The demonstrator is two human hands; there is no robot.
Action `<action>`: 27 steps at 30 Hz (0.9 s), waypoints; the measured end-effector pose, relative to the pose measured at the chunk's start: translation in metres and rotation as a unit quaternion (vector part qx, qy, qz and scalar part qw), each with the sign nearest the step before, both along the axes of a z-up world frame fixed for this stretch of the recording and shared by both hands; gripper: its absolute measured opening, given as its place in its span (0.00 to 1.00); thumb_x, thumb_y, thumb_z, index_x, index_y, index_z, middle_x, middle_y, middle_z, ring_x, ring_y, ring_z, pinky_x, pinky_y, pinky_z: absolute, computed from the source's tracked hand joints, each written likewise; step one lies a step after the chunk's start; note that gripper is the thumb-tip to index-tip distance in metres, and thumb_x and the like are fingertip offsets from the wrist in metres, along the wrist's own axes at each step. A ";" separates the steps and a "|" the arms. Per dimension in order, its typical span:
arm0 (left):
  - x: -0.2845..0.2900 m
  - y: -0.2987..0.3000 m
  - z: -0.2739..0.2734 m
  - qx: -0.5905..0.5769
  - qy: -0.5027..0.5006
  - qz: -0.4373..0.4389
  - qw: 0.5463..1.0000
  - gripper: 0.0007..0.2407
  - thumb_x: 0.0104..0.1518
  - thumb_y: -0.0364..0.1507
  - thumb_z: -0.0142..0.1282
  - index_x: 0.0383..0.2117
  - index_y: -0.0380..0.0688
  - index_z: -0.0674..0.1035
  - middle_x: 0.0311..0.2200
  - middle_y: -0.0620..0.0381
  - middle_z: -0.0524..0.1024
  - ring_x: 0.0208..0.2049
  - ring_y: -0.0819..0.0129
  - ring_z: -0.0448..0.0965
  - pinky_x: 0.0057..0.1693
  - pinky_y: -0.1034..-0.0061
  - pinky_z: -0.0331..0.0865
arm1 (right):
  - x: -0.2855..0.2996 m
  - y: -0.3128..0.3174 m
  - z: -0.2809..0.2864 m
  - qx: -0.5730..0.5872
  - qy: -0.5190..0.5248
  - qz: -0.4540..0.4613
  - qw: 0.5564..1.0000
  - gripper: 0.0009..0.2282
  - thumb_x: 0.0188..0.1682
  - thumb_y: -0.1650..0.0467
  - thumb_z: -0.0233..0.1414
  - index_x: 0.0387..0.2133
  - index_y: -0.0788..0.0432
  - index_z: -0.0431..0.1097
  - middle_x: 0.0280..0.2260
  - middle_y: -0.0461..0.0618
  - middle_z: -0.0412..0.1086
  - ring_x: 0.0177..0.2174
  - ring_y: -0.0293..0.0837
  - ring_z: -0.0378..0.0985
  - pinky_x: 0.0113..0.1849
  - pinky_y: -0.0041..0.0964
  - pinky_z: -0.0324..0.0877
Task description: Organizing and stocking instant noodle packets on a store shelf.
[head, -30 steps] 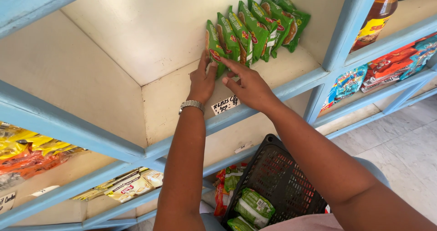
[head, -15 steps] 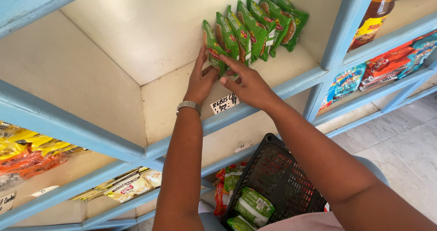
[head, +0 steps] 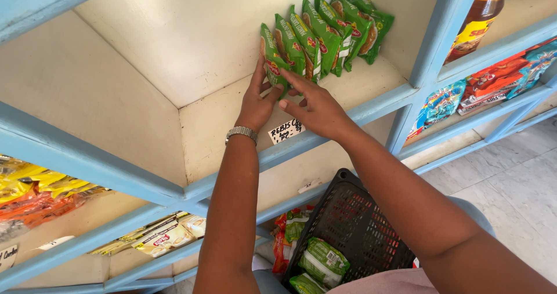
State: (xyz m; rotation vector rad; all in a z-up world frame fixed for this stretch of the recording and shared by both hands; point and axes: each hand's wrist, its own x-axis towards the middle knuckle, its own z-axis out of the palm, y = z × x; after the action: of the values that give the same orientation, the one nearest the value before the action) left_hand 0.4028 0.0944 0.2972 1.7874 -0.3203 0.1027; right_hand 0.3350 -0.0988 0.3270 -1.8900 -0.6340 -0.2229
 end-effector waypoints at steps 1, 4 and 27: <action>0.000 0.000 0.000 -0.002 -0.008 -0.002 1.000 0.37 0.57 0.25 0.58 0.72 0.62 0.49 0.71 0.49 0.58 0.63 0.54 0.69 0.62 0.66 0.72 | 0.000 0.000 0.000 -0.004 -0.001 -0.001 1.000 0.31 0.52 0.64 0.56 0.69 0.48 0.52 0.65 0.52 0.61 0.50 0.45 0.75 0.45 0.39 0.74; 0.003 0.002 -0.005 0.036 -0.027 0.010 0.999 0.37 0.60 0.26 0.58 0.73 0.60 0.48 0.71 0.48 0.59 0.64 0.54 0.71 0.64 0.67 0.69 | -0.001 0.000 0.001 -0.010 0.000 -0.003 1.000 0.31 0.52 0.63 0.56 0.69 0.48 0.52 0.65 0.52 0.61 0.51 0.45 0.75 0.45 0.40 0.74; 0.004 0.002 -0.003 0.054 -0.016 0.041 0.998 0.38 0.59 0.29 0.59 0.73 0.63 0.46 0.71 0.45 0.57 0.65 0.50 0.69 0.62 0.66 0.72 | -0.014 -0.001 0.008 0.028 -0.050 -0.031 0.998 0.26 0.53 0.64 0.56 0.65 0.52 0.60 0.62 0.54 0.61 0.49 0.44 0.74 0.43 0.37 0.74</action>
State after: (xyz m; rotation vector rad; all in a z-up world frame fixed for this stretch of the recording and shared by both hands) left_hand 0.4068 0.0962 0.2940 1.9079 -0.2812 0.1754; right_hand 0.3209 -0.1000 0.3352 -1.8551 -0.6300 -0.3730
